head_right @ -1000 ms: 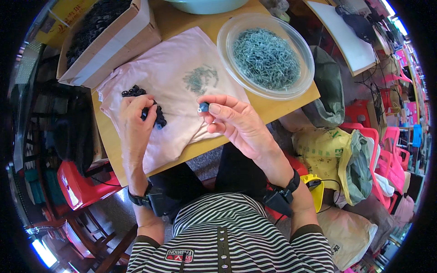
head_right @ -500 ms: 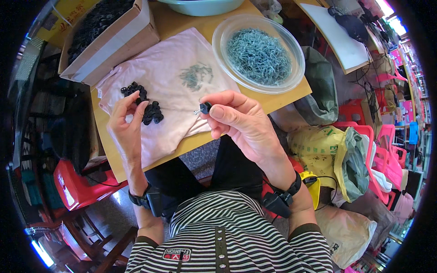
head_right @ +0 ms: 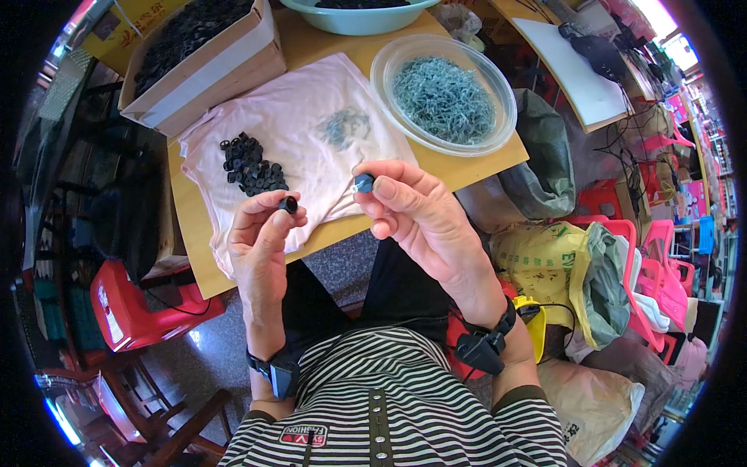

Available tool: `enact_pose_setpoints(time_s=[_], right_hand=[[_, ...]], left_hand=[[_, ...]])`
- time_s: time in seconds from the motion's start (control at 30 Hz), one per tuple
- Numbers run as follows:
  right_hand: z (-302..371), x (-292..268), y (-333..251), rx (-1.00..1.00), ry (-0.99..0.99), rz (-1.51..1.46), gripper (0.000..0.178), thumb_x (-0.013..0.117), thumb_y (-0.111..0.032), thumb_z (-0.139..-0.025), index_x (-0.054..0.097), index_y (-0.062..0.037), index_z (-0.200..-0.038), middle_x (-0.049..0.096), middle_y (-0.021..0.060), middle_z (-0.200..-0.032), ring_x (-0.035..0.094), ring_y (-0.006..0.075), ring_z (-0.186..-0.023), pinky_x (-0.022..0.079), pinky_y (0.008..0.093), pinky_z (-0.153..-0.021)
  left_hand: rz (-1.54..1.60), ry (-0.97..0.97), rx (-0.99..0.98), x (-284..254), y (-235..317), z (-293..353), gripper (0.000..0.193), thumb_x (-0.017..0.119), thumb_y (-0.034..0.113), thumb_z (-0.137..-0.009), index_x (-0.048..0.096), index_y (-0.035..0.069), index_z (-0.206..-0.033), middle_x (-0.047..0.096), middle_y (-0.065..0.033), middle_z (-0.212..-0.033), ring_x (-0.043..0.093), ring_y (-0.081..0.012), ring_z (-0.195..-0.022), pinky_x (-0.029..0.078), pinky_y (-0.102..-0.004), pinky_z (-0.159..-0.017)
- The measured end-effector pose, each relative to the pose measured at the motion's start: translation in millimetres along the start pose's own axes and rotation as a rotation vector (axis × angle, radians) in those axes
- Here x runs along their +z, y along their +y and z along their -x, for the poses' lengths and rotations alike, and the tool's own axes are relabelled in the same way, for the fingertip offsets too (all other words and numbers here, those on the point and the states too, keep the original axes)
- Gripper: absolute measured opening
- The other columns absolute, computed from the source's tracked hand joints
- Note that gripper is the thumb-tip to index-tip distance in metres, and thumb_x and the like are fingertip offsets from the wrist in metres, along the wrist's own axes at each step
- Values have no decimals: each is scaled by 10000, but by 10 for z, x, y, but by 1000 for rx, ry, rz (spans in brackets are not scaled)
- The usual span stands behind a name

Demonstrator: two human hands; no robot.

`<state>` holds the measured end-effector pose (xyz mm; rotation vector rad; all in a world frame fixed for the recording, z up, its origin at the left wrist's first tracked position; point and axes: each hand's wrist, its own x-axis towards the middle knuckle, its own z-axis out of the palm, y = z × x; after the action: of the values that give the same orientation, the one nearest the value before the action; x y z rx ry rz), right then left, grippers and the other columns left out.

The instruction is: The person repeatedly picks up a black plastic cap and a metal screw, joins them together by hand, and places the assembled unit onto a pink cloth.

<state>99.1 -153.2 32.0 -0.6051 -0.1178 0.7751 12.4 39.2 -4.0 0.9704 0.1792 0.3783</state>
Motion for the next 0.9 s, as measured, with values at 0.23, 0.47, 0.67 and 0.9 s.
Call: enact_pose_setpoints(time_s=[0.23, 0.47, 0.67, 0.9], right_hand=[[128, 206, 85, -166, 0, 480, 236, 628, -49, -903, 608, 23, -1127, 641, 75, -996, 630, 103, -789, 542, 219, -708], [93, 219, 237, -355, 54, 785, 213, 632, -12, -886, 620, 35, -1093, 633, 72, -1032, 632, 103, -824, 530, 219, -715], [20, 266, 192, -654, -2, 1183, 237, 672, 20, -827, 644, 6, -1062, 675, 111, -995, 670, 152, -829, 545, 248, -695], [14, 332, 195, -669, -9, 1269, 232, 691, 5, -814, 652, -4, -1043, 690, 121, -994, 691, 179, -845, 553, 266, -724]], left_hand=[[52, -58, -13, 154, 11, 150, 256, 639, -27, -863, 591, -31, -1115, 664, -144, -1040, 667, -186, -895, 543, -333, -859], [13, -65, 36, 185, -21, 165, 241, 639, -30, -863, 569, -25, -1093, 647, -149, -1075, 664, -201, -911, 551, -344, -864], [156, -107, 12, 149, -101, 157, 234, 640, 9, -873, 566, -25, -1093, 647, -167, -1079, 664, -210, -904, 556, -348, -845], [134, -74, 65, 107, -136, 141, 259, 677, 22, -846, 579, -15, -1083, 656, -180, -1071, 662, -220, -917, 560, -350, -825]])
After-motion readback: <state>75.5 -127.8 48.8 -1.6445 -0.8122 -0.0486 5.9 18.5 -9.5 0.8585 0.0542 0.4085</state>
